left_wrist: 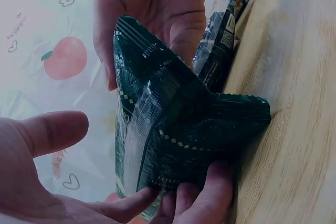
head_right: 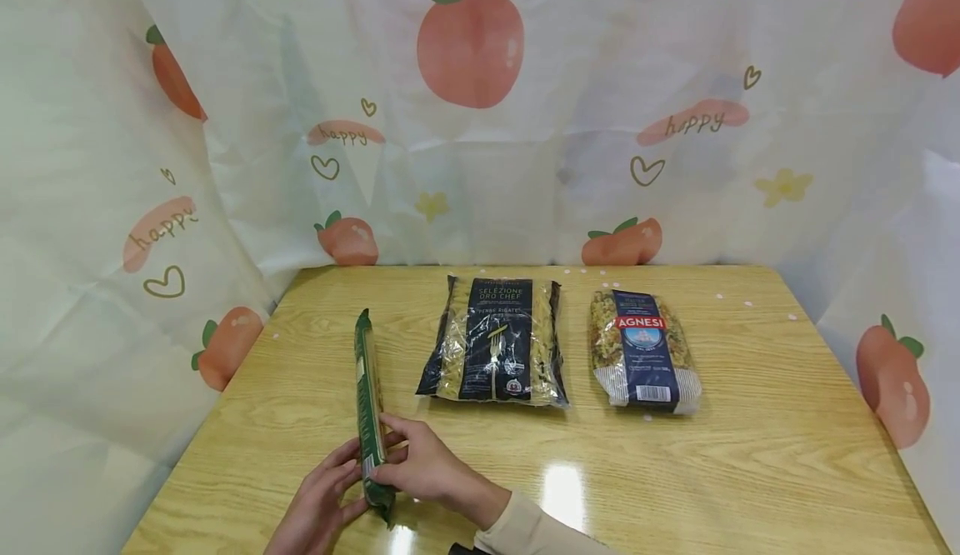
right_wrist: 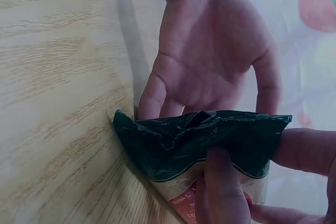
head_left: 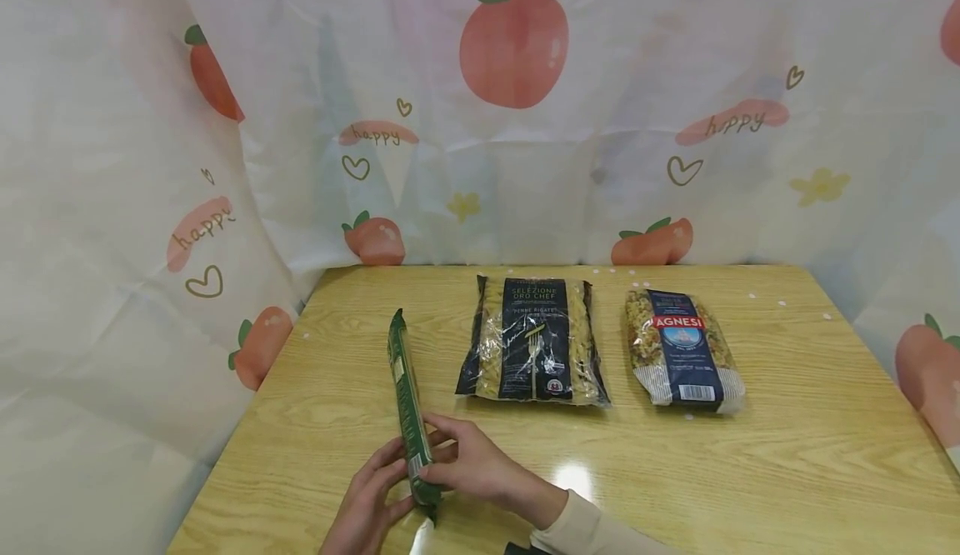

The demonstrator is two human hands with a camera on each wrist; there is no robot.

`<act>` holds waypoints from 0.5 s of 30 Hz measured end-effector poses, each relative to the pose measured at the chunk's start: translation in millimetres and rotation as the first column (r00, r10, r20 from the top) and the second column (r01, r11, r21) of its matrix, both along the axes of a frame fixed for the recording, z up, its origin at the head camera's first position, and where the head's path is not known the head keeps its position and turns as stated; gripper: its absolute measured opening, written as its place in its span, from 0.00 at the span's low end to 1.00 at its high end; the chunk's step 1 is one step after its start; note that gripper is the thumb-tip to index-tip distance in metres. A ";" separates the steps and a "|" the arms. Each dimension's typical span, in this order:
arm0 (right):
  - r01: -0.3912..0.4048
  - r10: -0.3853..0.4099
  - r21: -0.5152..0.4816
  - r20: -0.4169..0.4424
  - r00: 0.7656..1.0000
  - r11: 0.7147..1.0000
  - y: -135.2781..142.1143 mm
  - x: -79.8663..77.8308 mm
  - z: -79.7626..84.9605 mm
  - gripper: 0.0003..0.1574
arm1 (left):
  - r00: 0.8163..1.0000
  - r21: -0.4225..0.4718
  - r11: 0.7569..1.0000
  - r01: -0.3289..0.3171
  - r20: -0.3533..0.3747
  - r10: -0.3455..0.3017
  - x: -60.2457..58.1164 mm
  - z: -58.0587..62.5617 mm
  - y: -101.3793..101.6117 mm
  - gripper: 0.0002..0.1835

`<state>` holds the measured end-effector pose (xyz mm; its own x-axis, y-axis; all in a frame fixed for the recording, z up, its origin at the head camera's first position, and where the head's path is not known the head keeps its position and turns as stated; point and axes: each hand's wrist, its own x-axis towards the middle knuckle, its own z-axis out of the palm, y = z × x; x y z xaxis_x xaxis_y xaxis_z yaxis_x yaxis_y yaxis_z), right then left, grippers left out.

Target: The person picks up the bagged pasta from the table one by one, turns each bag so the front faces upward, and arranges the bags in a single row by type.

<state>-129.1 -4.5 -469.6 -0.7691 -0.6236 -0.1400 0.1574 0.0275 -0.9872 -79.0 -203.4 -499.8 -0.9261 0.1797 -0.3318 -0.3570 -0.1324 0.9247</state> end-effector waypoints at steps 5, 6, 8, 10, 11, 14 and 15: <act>-0.019 0.019 0.005 -0.028 0.999 1.000 -1.9 -0.2 0.3 0.46 | 1.000 -0.008 1.000 0.003 -0.003 -0.003 0.8 1.0 -1.6 0.40; -0.023 0.023 0.008 -0.037 0.999 1.000 -2.4 -0.1 0.3 0.45 | 1.000 -0.009 1.000 0.005 -0.005 -0.005 0.8 1.2 -2.0 0.40; -0.032 0.033 0.020 -0.055 0.998 0.999 -3.6 0.1 0.2 0.44 | 1.000 -0.008 1.000 0.001 -0.004 -0.001 0.8 1.3 -2.2 0.40; -0.038 0.040 0.028 -0.066 0.997 0.999 -4.8 0.5 -0.1 0.42 | 1.000 -0.009 1.000 0.001 -0.004 -0.001 0.8 1.1 -2.6 0.40; -0.040 0.042 0.031 -0.068 0.997 0.999 -5.4 1.0 -0.6 0.40 | 1.000 -0.005 1.000 0.000 -0.003 0.000 0.7 0.9 -2.6 0.40; -0.041 0.042 0.020 -0.057 0.997 0.999 -7.5 2.9 -2.3 0.36 | 1.000 -0.007 1.000 -0.013 0.012 0.014 0.1 -0.2 -2.2 0.41; -0.043 0.043 0.010 -0.049 0.998 0.999 -8.1 3.7 -3.3 0.35 | 1.000 -0.022 1.000 -0.022 0.015 0.022 -0.4 -0.9 -1.7 0.40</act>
<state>-125.3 -12.6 -472.9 -0.7477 -0.6552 -0.1081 0.1067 0.0421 -0.9934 -79.4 -205.2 -500.7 -0.9244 0.1519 -0.3499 -0.3687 -0.1203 0.9217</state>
